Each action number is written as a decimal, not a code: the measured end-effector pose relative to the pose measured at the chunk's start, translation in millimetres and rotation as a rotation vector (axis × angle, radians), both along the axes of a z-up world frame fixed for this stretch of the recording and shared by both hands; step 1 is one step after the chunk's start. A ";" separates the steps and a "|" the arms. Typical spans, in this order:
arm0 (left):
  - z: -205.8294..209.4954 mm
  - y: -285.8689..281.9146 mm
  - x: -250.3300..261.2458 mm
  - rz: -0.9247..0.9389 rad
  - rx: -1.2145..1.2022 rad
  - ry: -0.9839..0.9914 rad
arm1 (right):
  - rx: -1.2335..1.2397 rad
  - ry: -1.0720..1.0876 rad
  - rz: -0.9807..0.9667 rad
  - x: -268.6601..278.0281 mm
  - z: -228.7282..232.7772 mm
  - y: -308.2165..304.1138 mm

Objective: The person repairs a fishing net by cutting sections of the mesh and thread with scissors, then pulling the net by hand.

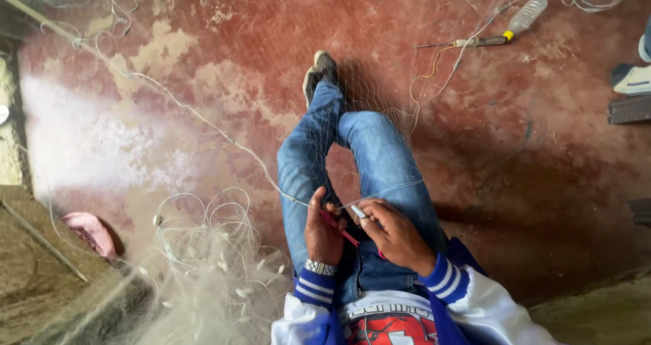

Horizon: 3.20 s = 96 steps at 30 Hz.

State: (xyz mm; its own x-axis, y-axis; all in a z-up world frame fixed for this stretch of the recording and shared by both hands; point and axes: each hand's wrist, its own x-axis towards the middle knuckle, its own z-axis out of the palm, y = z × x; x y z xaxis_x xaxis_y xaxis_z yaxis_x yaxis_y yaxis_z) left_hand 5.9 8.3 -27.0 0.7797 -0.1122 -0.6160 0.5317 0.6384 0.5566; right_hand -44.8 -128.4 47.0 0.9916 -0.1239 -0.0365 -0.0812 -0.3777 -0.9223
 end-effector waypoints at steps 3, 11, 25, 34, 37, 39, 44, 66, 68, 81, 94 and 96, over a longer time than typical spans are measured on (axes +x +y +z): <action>-12.4 6.2 0.9 0.012 0.050 -0.011 | -0.047 -0.067 -0.004 -6.1 -11.1 1.0; -15.0 6.7 0.6 0.060 0.000 0.003 | 0.040 -0.050 0.147 4.4 -23.2 -6.4; -8.9 8.3 -0.4 0.045 0.019 -0.043 | 0.187 0.133 0.153 8.7 -10.3 -8.8; -13.4 8.0 2.7 0.119 -0.086 -0.052 | 0.184 0.182 0.085 6.2 -19.1 -11.0; -16.3 6.6 2.8 0.150 -0.153 -0.053 | 0.191 0.184 0.073 6.0 -12.3 -9.6; -17.3 4.8 3.9 0.181 -0.198 -0.045 | 0.141 0.202 0.071 8.3 -3.7 -8.2; -16.0 0.4 1.1 0.173 -0.197 -0.053 | 0.153 0.256 0.046 10.9 -1.8 -10.0; -8.0 -0.9 1.6 0.041 -0.192 -0.090 | -0.046 0.153 0.088 39.8 -0.3 15.9; -8.5 0.1 1.3 0.034 -0.178 -0.096 | -0.062 0.195 0.084 44.9 0.3 18.6; -16.3 -4.0 0.3 -0.019 -0.085 -0.091 | 0.068 0.273 0.052 51.9 -25.4 19.9; 2.5 -3.4 0.8 -0.020 -0.049 -0.101 | 0.044 0.255 -0.023 49.2 -44.2 5.9; 2.8 -3.9 0.5 -0.010 -0.059 -0.115 | 0.128 0.239 -0.077 49.2 -37.3 6.3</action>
State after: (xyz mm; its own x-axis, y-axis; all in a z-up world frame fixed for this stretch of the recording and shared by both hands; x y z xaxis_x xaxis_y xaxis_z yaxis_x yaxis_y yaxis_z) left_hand 6.4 4.3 -24.2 0.8434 -0.1536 -0.5149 0.4728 0.6672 0.5756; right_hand 4.3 -122.1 9.7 0.9409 -0.1777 -0.2882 -0.3258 -0.2439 -0.9134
